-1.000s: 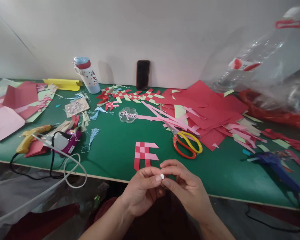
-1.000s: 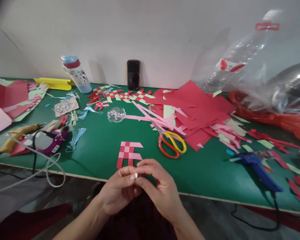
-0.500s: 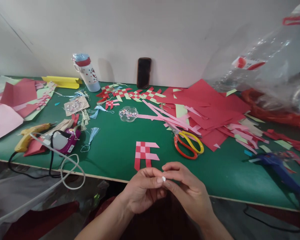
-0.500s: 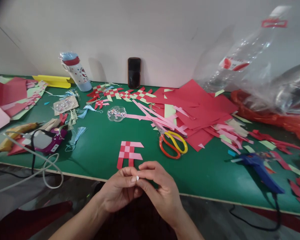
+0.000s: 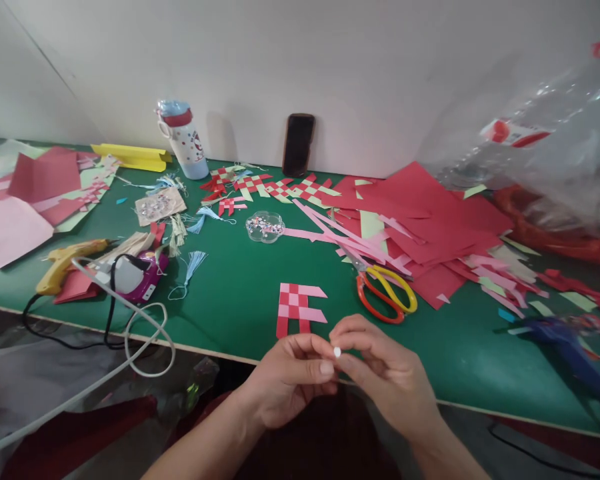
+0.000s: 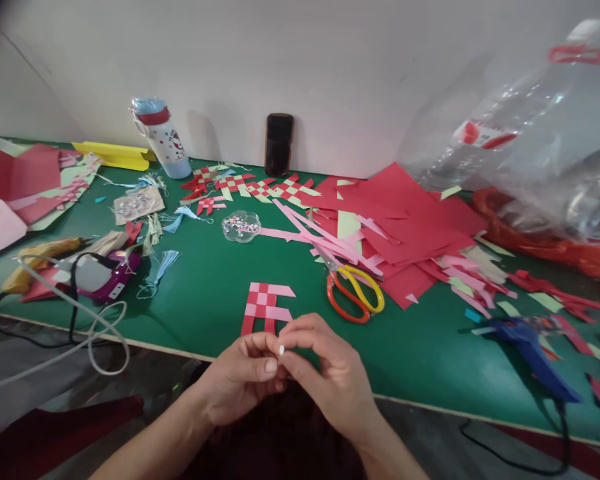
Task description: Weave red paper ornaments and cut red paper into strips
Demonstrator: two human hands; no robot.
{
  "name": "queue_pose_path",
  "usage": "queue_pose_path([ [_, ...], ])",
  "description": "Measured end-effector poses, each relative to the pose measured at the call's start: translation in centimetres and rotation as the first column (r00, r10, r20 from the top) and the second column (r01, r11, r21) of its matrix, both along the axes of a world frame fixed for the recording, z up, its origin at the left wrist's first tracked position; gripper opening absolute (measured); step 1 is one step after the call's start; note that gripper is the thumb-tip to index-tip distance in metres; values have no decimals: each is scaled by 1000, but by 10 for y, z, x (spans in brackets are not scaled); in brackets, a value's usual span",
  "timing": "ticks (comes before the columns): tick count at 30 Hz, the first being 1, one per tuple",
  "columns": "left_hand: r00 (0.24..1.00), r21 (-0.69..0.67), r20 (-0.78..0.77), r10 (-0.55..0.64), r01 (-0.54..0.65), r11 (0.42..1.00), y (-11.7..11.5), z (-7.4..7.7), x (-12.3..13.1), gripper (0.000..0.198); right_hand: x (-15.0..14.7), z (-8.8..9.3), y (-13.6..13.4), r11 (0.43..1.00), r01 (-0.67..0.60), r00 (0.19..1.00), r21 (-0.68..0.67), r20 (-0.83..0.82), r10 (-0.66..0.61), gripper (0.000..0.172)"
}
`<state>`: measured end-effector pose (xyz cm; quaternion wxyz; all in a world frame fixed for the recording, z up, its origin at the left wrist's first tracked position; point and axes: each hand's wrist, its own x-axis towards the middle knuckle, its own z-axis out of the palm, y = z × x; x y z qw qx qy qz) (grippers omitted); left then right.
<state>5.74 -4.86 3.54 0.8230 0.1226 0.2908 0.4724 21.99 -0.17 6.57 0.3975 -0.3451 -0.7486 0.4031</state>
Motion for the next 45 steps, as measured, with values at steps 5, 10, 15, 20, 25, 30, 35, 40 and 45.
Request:
queue_pose_path([
  [5, 603, 509, -728, 327, 156, 847, 1, 4, -32, 12, -13, 11, 43, 952, 23, 969, 307, 227, -97, 7],
  [10, 114, 578, -772, 626, 537, 614, 12, -10, -64, 25, -45, -2, 87, 856, -260, 857, 446, 515, -8, 17],
  [15, 59, 517, -774, 630, 632, 577, 16, -19, -68, 35, -65, -15, 104, 797, -415, 702, 438, 712, -26, 19],
  [20, 78, 504, -797, 599, 633, 587, 17, -20, -66, 36, -71, -14, 108, 747, -494, 638, 444, 769, -35, 18],
  [25, 108, 507, -811, 576, 622, 597, 17, -19, -66, 36, -74, -15, 111, 733, -520, 628, 439, 778, -21, 18],
  [30, 156, 542, -807, 570, 579, 609, 17, -18, -67, 36, -77, -14, 111, 748, -522, 616, 411, 788, -3, 19],
  [35, 122, 516, -808, 577, 621, 590, 18, -19, -68, 37, -77, -13, 111, 754, -520, 613, 401, 790, 3, 19],
  [40, 164, 545, -805, 570, 582, 603, 17, -20, -68, 36, -77, -14, 111, 769, -508, 614, 389, 790, 6, 19],
  [45, 128, 542, -792, 597, 598, 591, 18, -20, -68, 34, -76, -15, 110, 786, -496, 614, 369, 789, 17, 18],
])
